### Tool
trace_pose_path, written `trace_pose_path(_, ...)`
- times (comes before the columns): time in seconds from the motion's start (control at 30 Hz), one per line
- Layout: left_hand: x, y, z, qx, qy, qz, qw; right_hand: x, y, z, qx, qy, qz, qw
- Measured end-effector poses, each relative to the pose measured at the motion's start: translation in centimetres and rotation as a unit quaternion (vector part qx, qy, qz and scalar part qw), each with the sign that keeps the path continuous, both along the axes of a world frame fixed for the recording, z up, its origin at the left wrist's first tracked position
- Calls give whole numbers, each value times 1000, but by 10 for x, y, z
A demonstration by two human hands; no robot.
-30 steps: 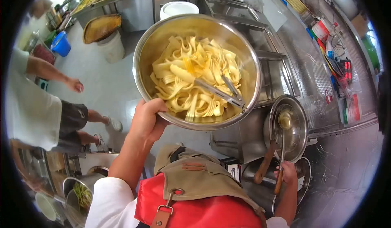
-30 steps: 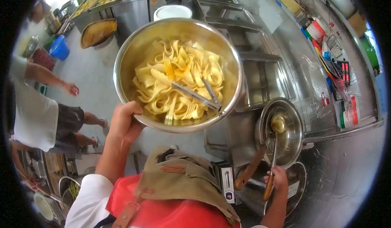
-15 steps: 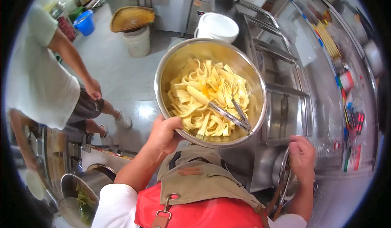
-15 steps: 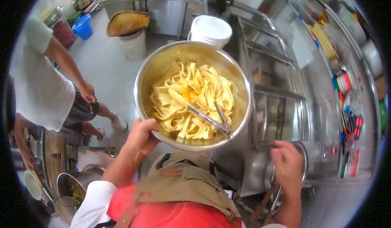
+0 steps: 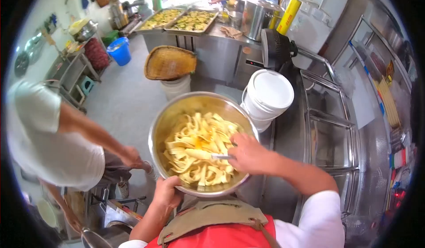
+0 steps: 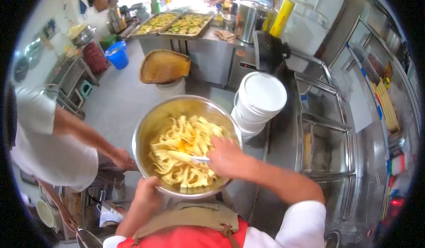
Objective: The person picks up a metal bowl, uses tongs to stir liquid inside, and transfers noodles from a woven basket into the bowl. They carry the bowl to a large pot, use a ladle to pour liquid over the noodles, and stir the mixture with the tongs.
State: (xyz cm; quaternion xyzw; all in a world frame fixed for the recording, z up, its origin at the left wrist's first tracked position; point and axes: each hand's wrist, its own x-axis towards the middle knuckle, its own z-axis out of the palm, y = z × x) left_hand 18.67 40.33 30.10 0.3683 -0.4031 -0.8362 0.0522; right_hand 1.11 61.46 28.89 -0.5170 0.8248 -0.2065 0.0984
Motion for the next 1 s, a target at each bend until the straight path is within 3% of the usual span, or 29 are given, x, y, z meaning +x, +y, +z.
trace_pose_path(0.03, 0, 6, -11, 6, 19, 21, 1000, -14, 11, 5, -16, -2, 12, 1000)
trace_pose_path(0.13, 2, 19, -16, -6, 17, 48, 999, -37, 23, 25, 83, -205, 26, 975)
trace_pose_path(0.23, 4, 10, -29, -19, 28, 43, 999, -45, 31, 46, 98, -213, 39, 971)
trace_pose_path(0.33, 7, 10, -22, -6, 16, 18, 1000, -52, 39, 71, 192, -240, 9, 951)
trace_pose_path(0.43, 11, -2, -19, 55, 58, -5, 997, -31, 27, 102, 254, -183, -71, 947)
trace_pose_path(0.47, 12, -8, -25, 65, 67, -12, 996, -26, 26, 94, 276, -93, -71, 954)
trace_pose_path(0.57, 14, -44, -38, 83, 83, -69, 991, 0, -18, 87, 336, -79, -148, 927)
trace_pose_path(0.7, 16, -74, -67, 104, 94, -112, 984, 16, -57, 46, 325, -37, -226, 918)
trace_pose_path(0.9, 5, -90, -77, 79, 22, -194, 977, 21, -63, 31, 299, -70, -179, 935)
trace_pose_path(1.0, -6, -88, -94, 105, 65, -179, 976, 49, -74, 28, 328, -63, -130, 934)
